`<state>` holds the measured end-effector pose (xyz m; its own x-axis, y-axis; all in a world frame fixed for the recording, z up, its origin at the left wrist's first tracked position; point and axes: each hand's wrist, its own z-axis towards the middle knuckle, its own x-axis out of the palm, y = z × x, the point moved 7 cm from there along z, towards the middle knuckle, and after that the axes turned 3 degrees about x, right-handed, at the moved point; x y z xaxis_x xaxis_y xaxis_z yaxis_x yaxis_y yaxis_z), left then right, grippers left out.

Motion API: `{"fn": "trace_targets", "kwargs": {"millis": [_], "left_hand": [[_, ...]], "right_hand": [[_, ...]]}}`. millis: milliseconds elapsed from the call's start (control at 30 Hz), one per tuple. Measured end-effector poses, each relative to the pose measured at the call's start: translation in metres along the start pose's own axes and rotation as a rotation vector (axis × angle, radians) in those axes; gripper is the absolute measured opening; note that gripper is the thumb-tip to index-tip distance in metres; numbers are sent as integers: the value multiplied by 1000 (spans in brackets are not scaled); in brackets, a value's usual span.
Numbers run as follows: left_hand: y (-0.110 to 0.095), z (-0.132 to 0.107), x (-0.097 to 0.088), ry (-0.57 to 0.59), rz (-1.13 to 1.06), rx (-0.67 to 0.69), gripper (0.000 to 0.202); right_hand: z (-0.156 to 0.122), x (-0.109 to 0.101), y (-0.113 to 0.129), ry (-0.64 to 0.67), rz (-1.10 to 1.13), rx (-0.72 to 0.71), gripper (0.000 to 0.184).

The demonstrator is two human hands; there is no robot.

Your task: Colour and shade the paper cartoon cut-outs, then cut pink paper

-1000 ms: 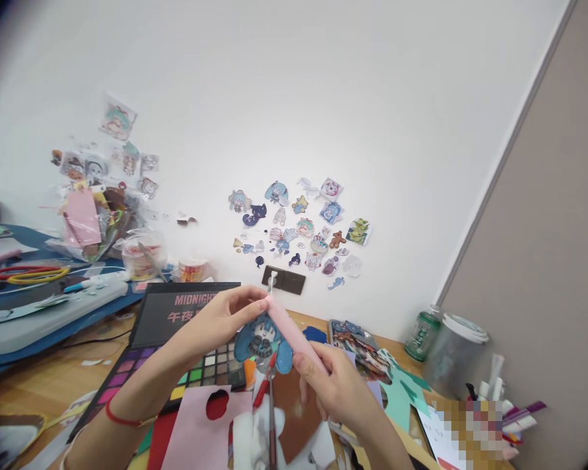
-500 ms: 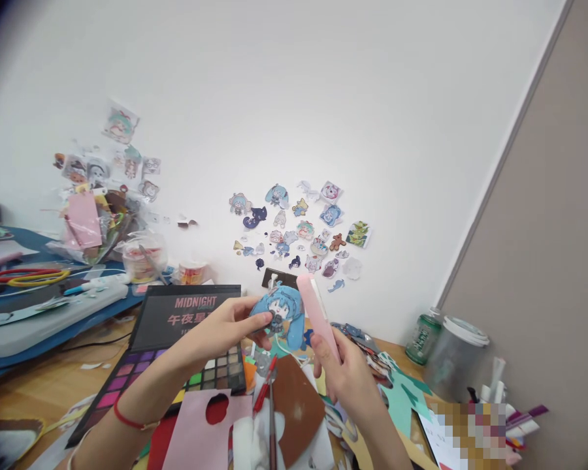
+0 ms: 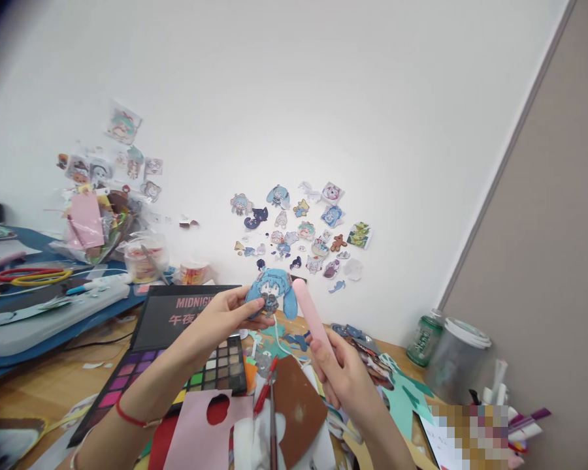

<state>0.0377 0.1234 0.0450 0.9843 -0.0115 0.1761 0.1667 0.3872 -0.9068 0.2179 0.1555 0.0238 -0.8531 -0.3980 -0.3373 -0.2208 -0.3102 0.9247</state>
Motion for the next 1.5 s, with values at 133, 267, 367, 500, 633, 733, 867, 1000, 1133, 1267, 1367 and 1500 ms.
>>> {"fn": "trace_targets", "kwargs": {"millis": [133, 267, 367, 500, 633, 733, 867, 1000, 1133, 1267, 1367, 1500], "left_hand": [[-3, 0, -1, -37, 6, 12, 27], [-7, -2, -1, -45, 55, 21, 25], [-9, -3, -3, -57, 86, 44, 26], [-11, -3, -11, -111, 126, 91, 28], [-10, -4, -18, -155, 162, 94, 31], [-11, -4, -20, -169, 137, 96, 30], [-11, -6, -23, -230, 121, 104, 29], [-13, -7, -26, -282, 110, 111, 27], [-13, -9, -24, -252, 87, 105, 26], [-12, -8, -20, -197, 42, 82, 29], [-13, -7, -18, -182, 35, 95, 26], [-13, -7, -20, -219, 66, 81, 26]], "right_hand": [[-3, 2, 5, 27, -142, 5, 45], [-5, 2, 9, 18, -186, -2, 46], [-6, 2, 10, 20, -195, 4, 46], [-7, 2, 9, 35, -185, 23, 46], [-5, 1, 8, 38, -197, 21, 47], [-4, -3, 6, 23, -198, 17, 49], [-5, -4, 7, 46, -224, 14, 48], [-6, 3, 11, 90, -327, -8, 41], [-5, 10, 10, 130, -389, -31, 41], [-5, 10, 6, 144, -392, 12, 43], [-7, 10, 9, 162, -462, 12, 43], [-8, 14, 15, 195, -544, -48, 38]]}}
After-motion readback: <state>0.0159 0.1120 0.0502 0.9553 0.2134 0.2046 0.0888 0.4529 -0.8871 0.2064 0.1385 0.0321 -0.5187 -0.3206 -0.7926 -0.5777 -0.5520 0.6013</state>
